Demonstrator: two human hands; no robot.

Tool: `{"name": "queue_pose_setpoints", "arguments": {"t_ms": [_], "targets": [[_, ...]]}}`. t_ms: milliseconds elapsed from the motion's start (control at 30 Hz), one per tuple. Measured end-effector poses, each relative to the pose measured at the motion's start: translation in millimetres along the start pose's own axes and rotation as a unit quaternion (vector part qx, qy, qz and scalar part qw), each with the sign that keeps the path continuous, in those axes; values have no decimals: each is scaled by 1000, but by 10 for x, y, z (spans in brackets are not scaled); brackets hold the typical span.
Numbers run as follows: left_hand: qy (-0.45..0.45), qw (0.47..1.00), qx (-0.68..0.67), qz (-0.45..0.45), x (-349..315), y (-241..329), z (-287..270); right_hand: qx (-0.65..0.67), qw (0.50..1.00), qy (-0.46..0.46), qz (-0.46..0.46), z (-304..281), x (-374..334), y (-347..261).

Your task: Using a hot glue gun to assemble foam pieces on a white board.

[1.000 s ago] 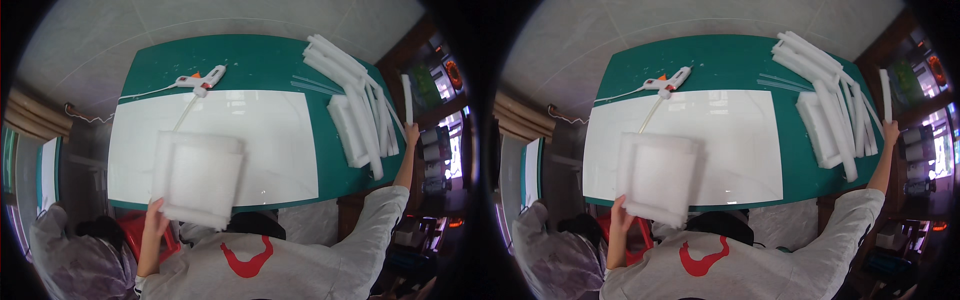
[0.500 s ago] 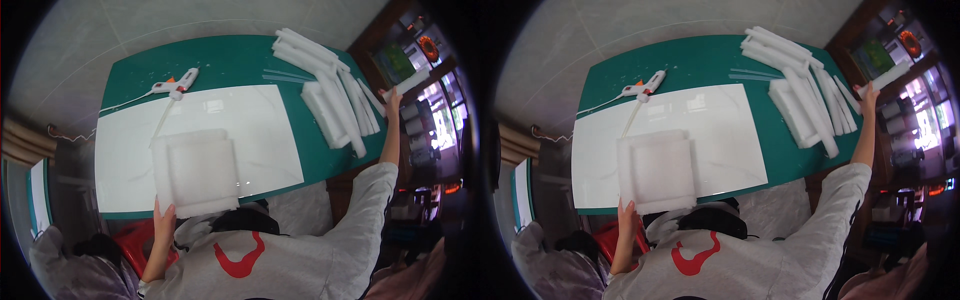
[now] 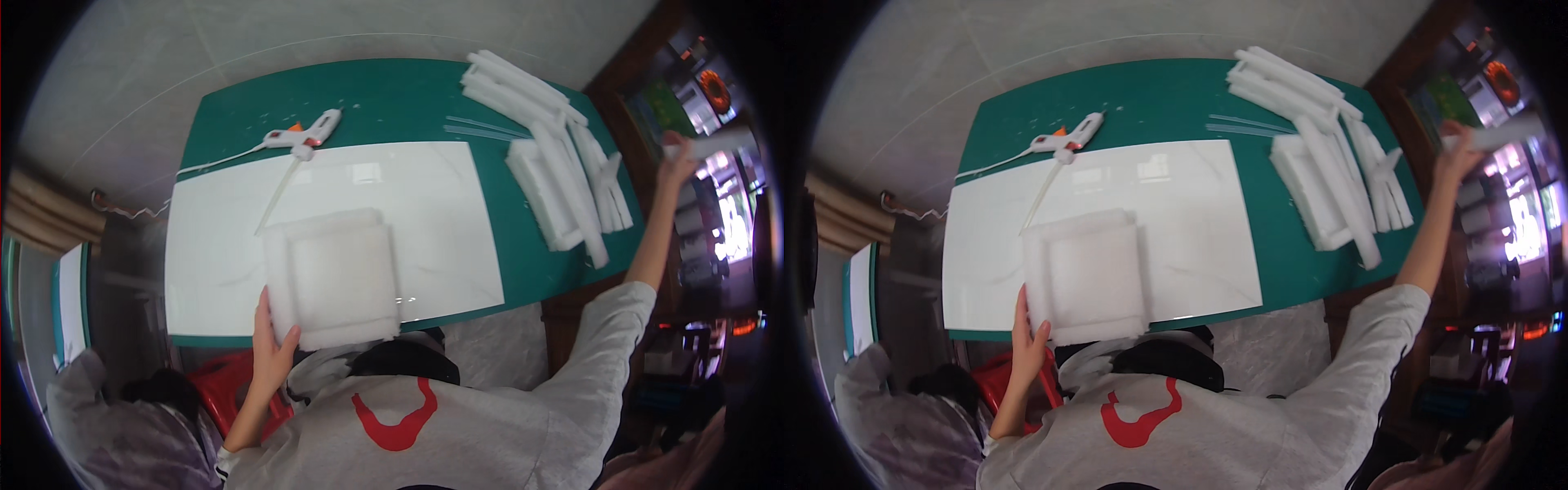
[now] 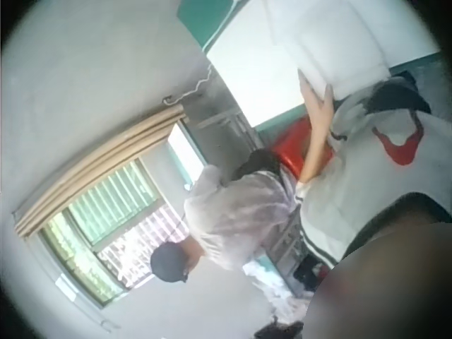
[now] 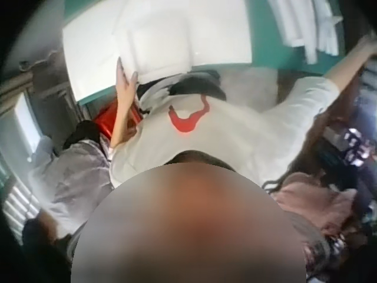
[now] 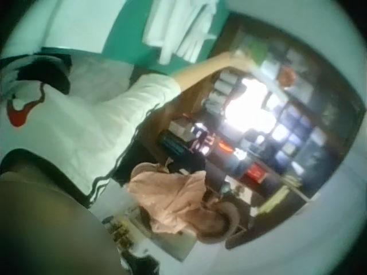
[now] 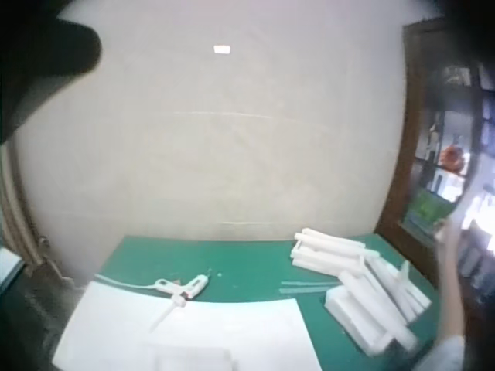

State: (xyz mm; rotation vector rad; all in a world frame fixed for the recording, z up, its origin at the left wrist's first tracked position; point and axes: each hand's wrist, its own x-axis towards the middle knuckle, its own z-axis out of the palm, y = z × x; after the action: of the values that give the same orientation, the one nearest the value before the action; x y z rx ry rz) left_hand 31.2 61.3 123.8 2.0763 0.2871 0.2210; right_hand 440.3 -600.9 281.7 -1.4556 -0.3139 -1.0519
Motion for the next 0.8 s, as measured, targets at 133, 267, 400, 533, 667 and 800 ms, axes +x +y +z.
{"name": "queue_pose_setpoints", "arguments": {"t_ms": [133,267,400,533,667,800], "targets": [[13,998,-47,-41,73,32,-83,-47,991,-107,72,318,321,-447],[66,989,99,84,447,137,-279,13,987,54,-150,379,999,-539],[69,938,227,253,1141,185,-563,-210,964,19,-160,722,838,-889],[-14,901,296,317,2046,123,-531,-125,976,-179,-11,1246,5,-1272],[-58,872,381,302,2883,-63,-225,-106,957,-227,147,1851,-1533,-1917],[-207,883,386,170,3155,-37,-150,-11,883,-354,309,1970,-2929,-2000]]}}
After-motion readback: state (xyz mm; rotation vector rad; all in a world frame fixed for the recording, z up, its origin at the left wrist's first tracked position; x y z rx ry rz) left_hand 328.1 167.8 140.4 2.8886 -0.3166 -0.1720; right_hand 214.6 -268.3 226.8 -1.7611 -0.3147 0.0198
